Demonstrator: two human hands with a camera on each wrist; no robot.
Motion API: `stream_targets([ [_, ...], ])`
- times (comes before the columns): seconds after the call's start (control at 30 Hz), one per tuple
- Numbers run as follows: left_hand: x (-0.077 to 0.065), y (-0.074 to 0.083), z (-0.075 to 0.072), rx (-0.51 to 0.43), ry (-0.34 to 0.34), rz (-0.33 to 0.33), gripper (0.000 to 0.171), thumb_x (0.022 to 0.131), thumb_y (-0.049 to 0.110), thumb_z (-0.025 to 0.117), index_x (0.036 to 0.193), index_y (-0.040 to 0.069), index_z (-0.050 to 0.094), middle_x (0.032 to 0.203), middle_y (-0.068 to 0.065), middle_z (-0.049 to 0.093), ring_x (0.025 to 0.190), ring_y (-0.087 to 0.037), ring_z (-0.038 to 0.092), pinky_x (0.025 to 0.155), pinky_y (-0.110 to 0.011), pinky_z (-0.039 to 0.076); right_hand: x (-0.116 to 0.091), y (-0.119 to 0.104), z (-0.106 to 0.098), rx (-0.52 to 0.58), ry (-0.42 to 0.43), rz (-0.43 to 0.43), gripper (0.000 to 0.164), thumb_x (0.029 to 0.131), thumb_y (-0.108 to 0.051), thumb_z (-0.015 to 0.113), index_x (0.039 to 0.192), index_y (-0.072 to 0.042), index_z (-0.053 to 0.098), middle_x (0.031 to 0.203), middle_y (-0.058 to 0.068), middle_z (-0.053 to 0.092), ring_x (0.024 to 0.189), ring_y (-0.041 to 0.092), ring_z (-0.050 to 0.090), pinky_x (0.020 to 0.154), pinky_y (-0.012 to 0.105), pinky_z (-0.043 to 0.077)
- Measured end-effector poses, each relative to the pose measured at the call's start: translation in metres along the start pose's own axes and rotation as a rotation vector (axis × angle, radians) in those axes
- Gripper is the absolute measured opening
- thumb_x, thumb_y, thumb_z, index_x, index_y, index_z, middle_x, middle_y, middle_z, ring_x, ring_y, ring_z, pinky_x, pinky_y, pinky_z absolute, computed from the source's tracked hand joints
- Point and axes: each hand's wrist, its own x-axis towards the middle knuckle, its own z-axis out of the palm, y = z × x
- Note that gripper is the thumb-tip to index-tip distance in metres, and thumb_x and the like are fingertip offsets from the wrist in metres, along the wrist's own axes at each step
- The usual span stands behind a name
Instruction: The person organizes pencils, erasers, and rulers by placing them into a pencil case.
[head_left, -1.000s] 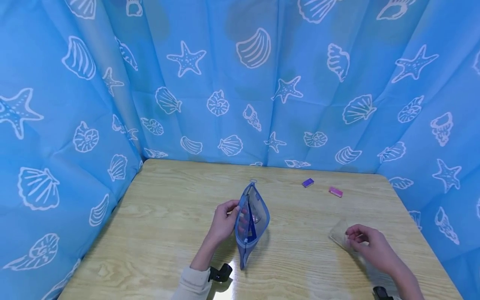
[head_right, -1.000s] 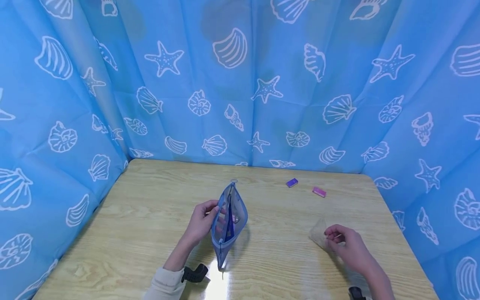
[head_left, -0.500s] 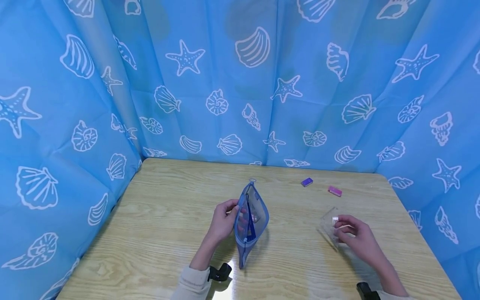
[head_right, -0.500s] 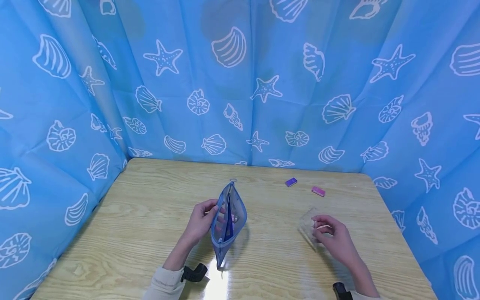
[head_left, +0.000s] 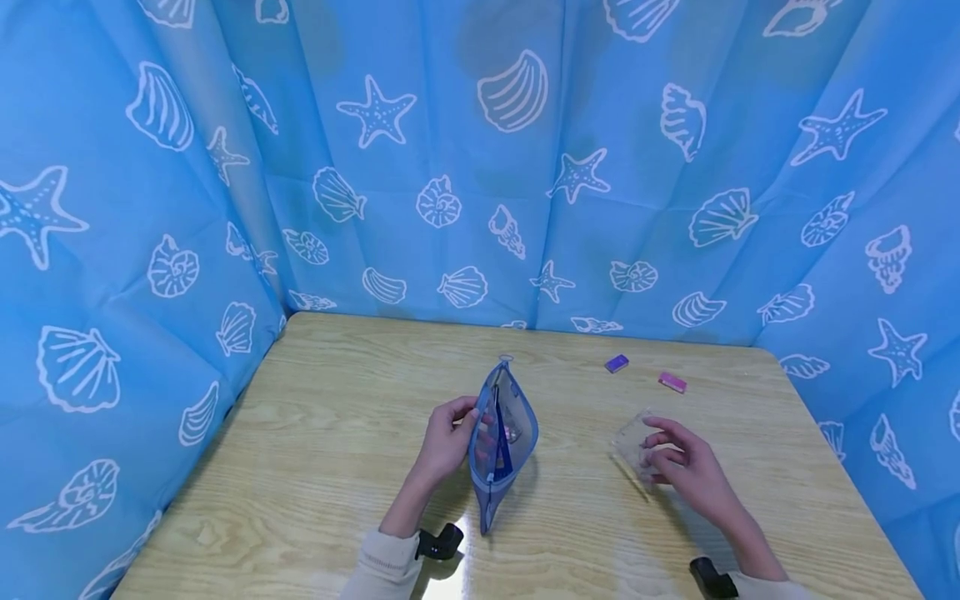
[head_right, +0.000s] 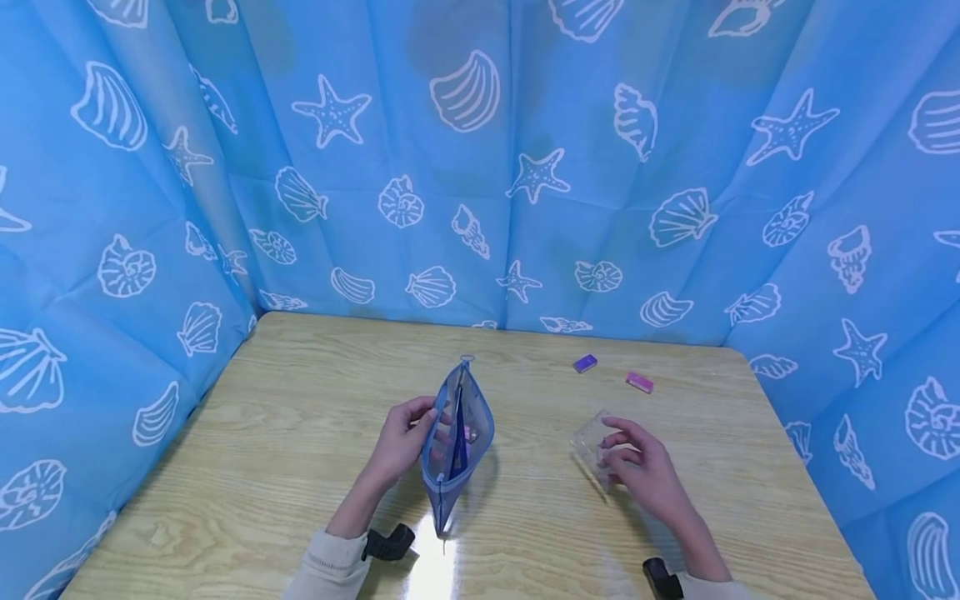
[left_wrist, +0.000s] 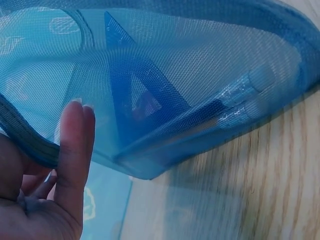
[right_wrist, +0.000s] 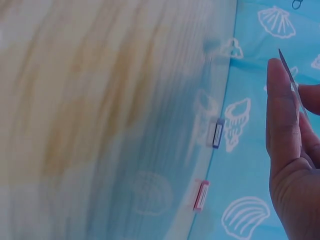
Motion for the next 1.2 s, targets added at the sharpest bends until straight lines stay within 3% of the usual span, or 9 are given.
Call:
stream_targets([
  [0.27,0.000,0.001,-0.001,0.008,-0.005,0.004,0.027,0.107,0.001,0.044,0.125,-0.010,0.062,0.104,-0.028,0.068,0.074,-0.030,0.073,0.054,-0.033,0.065,0.004,-0.004,0.014,0.049,-0.018,-0.012,0.045,0.103,0.000,0.055,0.145,0.009,0.040,0.108,0.018,0.058,0.087,0.012,0.071,0.069,0.037,0.067],
  [0.63,-0.002,0.002,0.001,-0.001,-0.012,0.002,0.027,0.107,0.001,0.044,0.124,-0.011,0.062,0.104,-0.029,0.068,0.072,-0.028,0.072,0.055,-0.033,0.065,0.013,-0.016,0.043,0.083,0.090,0.001,0.044,0.102,0.001,0.055,0.144,0.006,0.042,0.111,0.019,0.056,0.085,0.010,0.070,0.071,0.031,0.066],
  [0.9,-0.002,0.003,0.000,-0.003,-0.015,0.012,0.027,0.107,0.002,0.045,0.124,-0.012,0.062,0.104,-0.030,0.067,0.074,-0.033,0.072,0.055,-0.033,0.065,0.019,-0.028,0.058,0.148,0.056,-0.004,0.046,0.102,0.002,0.055,0.145,0.007,0.040,0.112,0.020,0.055,0.086,0.012,0.071,0.071,0.032,0.067],
  [1.2,-0.001,0.001,0.001,-0.030,0.018,-0.021,0.025,0.106,0.000,0.046,0.120,-0.011,0.063,0.103,-0.031,0.068,0.074,-0.034,0.073,0.056,-0.032,0.065,0.028,-0.044,0.078,0.173,0.024,0.002,0.046,0.101,0.003,0.055,0.145,0.004,0.042,0.114,0.024,0.053,0.086,0.011,0.070,0.073,0.033,0.067],
])
